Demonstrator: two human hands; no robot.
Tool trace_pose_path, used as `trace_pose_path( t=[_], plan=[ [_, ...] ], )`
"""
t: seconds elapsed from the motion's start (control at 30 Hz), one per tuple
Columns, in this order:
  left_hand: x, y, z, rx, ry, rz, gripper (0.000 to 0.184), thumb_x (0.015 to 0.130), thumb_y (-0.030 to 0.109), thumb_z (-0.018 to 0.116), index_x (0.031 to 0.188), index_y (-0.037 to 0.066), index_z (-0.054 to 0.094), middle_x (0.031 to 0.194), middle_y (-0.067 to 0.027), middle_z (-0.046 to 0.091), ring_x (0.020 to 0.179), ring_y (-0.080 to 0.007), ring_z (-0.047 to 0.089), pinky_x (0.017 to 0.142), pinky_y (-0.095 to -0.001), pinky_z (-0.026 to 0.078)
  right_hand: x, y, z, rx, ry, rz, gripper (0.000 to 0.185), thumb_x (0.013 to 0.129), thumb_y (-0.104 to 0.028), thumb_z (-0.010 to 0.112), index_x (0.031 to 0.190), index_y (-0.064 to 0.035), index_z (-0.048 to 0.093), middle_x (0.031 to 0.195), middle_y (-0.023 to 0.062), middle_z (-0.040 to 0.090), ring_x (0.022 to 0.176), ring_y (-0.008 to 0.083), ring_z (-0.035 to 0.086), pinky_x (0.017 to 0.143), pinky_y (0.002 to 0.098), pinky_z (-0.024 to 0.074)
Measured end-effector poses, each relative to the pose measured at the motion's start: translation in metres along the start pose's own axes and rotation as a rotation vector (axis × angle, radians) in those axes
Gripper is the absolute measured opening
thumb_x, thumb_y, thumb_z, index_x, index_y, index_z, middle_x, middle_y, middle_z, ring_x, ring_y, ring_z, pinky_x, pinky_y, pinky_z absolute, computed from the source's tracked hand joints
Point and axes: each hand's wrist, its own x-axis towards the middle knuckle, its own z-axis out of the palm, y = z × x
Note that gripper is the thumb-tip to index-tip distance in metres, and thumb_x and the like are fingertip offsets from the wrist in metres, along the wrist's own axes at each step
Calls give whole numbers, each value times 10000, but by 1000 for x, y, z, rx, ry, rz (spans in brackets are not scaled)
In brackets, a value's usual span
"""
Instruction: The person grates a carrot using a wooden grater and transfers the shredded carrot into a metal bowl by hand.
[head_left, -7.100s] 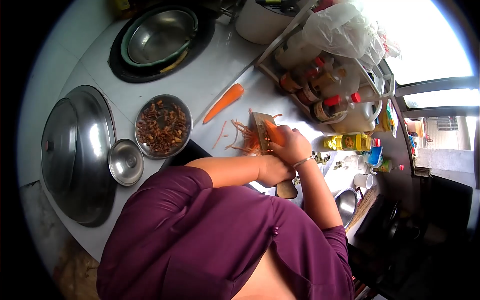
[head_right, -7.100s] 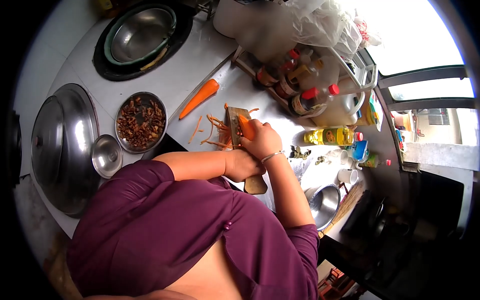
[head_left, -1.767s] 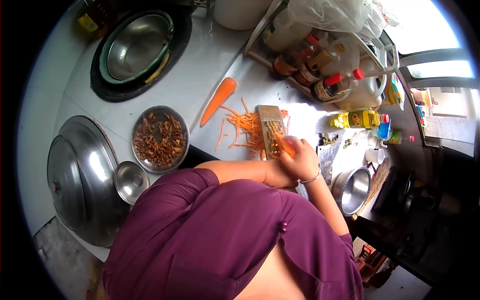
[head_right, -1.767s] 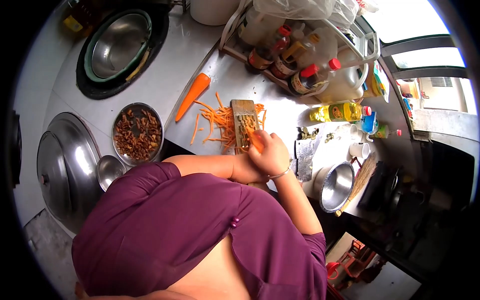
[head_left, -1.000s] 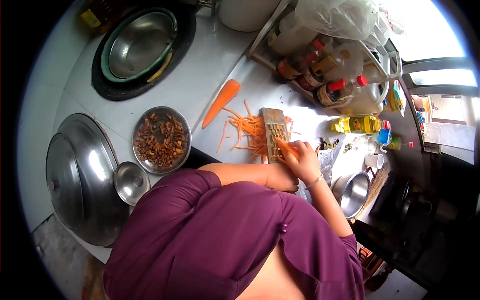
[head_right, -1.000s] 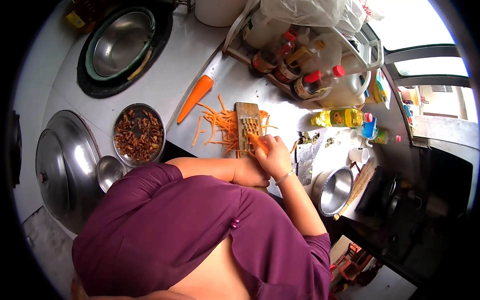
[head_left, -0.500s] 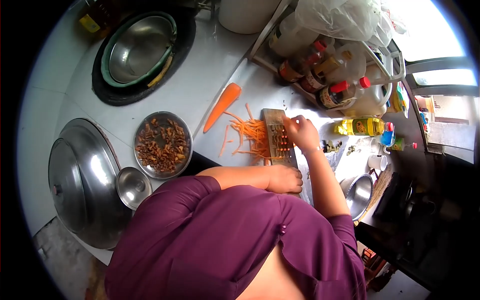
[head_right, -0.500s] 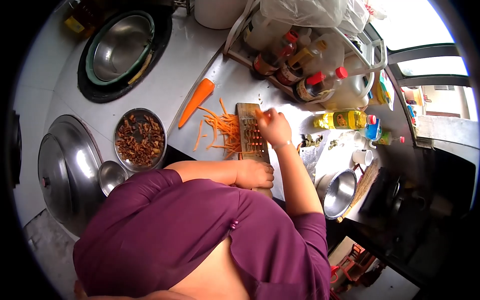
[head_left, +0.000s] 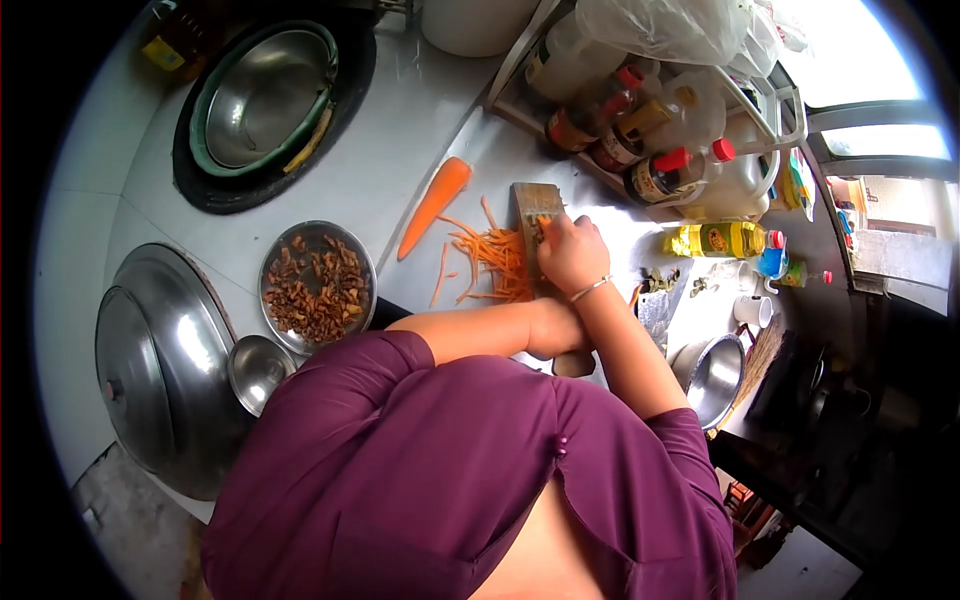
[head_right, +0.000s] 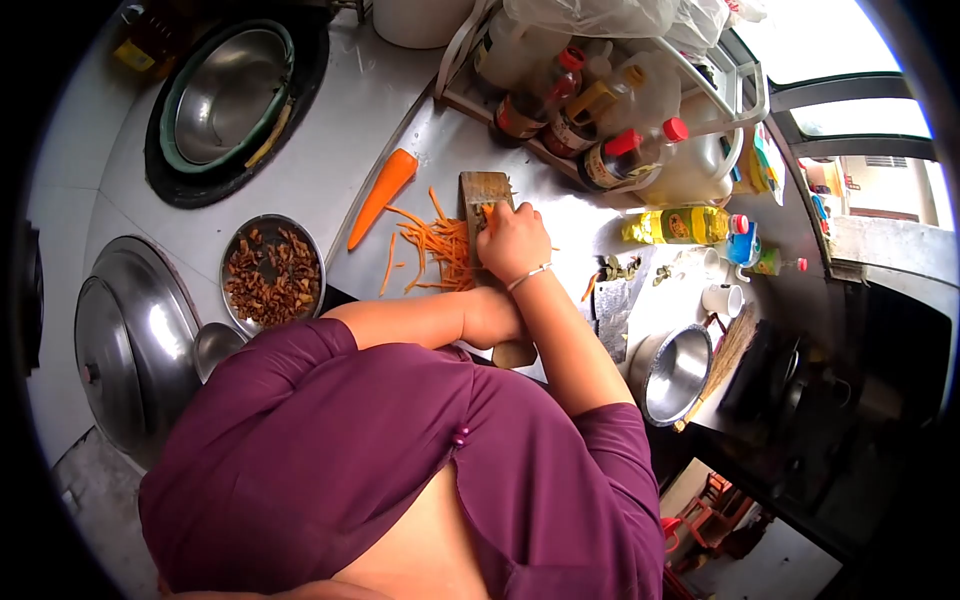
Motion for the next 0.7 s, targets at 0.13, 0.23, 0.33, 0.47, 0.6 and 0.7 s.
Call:
trace_pose_path(
  t=[0.13,0.23,0.33,0.47,0.6,0.7],
  plan=[
    [1,14,-31,13,-28,-84,199,831,119,586,990,114,706,1055,-122,686,968,-297,638,835,-382,500,13,0,-4,12,-17,45,262,770,-223,622,955,-38,639,946,249,617,903,391,621,790,436,534],
    [6,27,-46,-55,-166,-232,235,840,120,579,1043,121,697,1092,-128,679,995,-289,636,846,-378,500,14,-3,-5,-11,2,46,266,781,-224,614,970,-39,640,950,244,622,907,387,624,795,433,534],
    [7,18,-35,49,-183,-195,321,774,60,609,1080,125,678,1110,-132,671,1025,-300,632,863,-390,500,21,-5,-3,-15,-14,66,283,794,-232,598,989,-31,643,970,243,627,928,388,622,817,432,528],
    [8,31,-43,140,-202,-163,409,721,15,633,1114,124,662,1125,-127,665,1052,-311,621,890,-389,493,19,-3,-7,9,-44,65,296,805,-232,586,1004,-20,641,977,248,630,936,395,619,832,432,521],
    [12,35,-14,-32,22,-50,271,855,128,552,1086,56,674,1141,-173,657,1045,-309,618,881,-384,487,-7,7,0,-21,-74,26,274,802,-205,595,992,-12,634,961,258,626,926,404,619,830,443,522],
    [9,34,-18,-274,-57,-229,252,871,154,537,1040,42,686,1122,-162,665,1030,-305,618,898,-387,471,-3,3,1,8,9,76,274,793,-192,607,993,-6,627,970,264,619,915,409,619,832,446,523]
  ],
)
